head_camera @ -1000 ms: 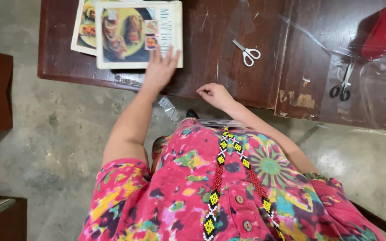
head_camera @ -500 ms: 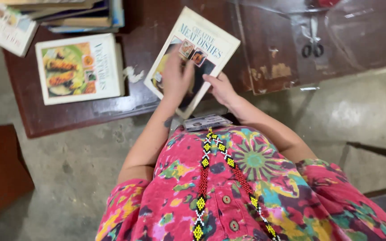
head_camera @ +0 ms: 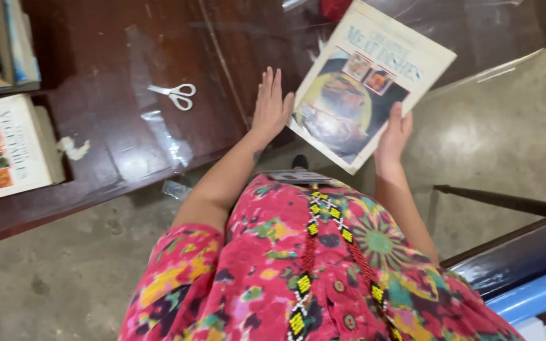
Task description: The person wraps a book with clear plastic film on a wooden table. They use a tape dispenser to secure the film and scissors to trim the excess plastic from the edges. The person then places the wrapped book on a stack of other books.
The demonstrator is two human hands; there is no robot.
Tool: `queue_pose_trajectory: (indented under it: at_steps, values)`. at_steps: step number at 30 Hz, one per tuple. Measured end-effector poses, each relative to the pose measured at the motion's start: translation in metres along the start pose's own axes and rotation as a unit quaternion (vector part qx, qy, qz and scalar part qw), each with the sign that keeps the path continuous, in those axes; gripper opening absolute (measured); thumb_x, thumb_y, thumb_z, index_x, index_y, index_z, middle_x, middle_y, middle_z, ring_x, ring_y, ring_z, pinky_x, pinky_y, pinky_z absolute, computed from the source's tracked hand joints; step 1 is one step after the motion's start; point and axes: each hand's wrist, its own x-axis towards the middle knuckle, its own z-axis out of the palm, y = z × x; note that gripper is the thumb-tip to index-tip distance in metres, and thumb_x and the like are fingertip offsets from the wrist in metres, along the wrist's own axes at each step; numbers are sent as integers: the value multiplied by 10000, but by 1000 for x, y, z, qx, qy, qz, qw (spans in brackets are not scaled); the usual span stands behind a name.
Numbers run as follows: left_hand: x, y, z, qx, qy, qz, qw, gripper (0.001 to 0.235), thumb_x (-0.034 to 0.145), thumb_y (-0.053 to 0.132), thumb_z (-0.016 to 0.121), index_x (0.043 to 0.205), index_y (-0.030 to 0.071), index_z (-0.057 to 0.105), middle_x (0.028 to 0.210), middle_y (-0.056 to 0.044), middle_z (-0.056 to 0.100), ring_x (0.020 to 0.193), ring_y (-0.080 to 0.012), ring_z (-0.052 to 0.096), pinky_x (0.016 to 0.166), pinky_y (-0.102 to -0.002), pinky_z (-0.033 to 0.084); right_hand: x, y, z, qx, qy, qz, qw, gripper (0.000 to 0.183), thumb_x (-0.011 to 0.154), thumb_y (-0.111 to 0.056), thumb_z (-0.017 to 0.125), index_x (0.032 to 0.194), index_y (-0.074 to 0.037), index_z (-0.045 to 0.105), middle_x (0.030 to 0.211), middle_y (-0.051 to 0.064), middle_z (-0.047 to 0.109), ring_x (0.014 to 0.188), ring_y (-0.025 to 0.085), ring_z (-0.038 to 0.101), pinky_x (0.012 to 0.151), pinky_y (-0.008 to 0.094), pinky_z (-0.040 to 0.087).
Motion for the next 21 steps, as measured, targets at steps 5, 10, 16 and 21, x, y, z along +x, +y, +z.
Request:
queue_pose_trajectory:
  at_steps: [5, 10, 16, 21]
  values:
    - [49, 58, 78, -60, -66, 1, 996, 771, 1049, 437, 558, 1622, 31, 240, 1705, -239, 173, 1572, -400, 185, 1269, -523, 194, 26, -41, -80, 7, 37, 11, 999, 306, 1123, -212, 545, 1350, -9, 567, 1233, 79, 668, 1084, 144, 645, 958, 315, 536]
    - [53, 71, 60, 98, -131, 45, 986, 785, 972, 607, 592, 1623, 285, 294, 1691, -152, 172, 1565, -364, 175, 1256, -571, 165, 47, -52, -113, -20, 16, 12, 1000, 311, 1127, -209, 538, 1360, -6, 562, 1287, 82, 670, 1134, 144, 640, 1011, 313, 526]
    - [25, 19, 12, 147, -130, 51, 979, 791, 949, 665, 583, 1630, 361, 318, 1699, -214, 117, 1567, -368, 162, 1251, -551, 169, 64, -26, -101, -32, -38, 30, 998, 311, 1140, -209, 555, 1374, -6, 571, 1281, 62, 654, 1148, 124, 607, 1021, 299, 505]
    - [-12, -32, -45, 152, -144, 48, 977, 800, 944, 669, 570, 1639, 360, 322, 1719, -172, 129, 1581, -339, 168, 1261, -549, 154, 72, 8, -66, -12, -95, 84, 992, 312, 1116, -223, 563, 1348, -15, 581, 1268, 49, 665, 1138, 127, 619, 1007, 297, 515]
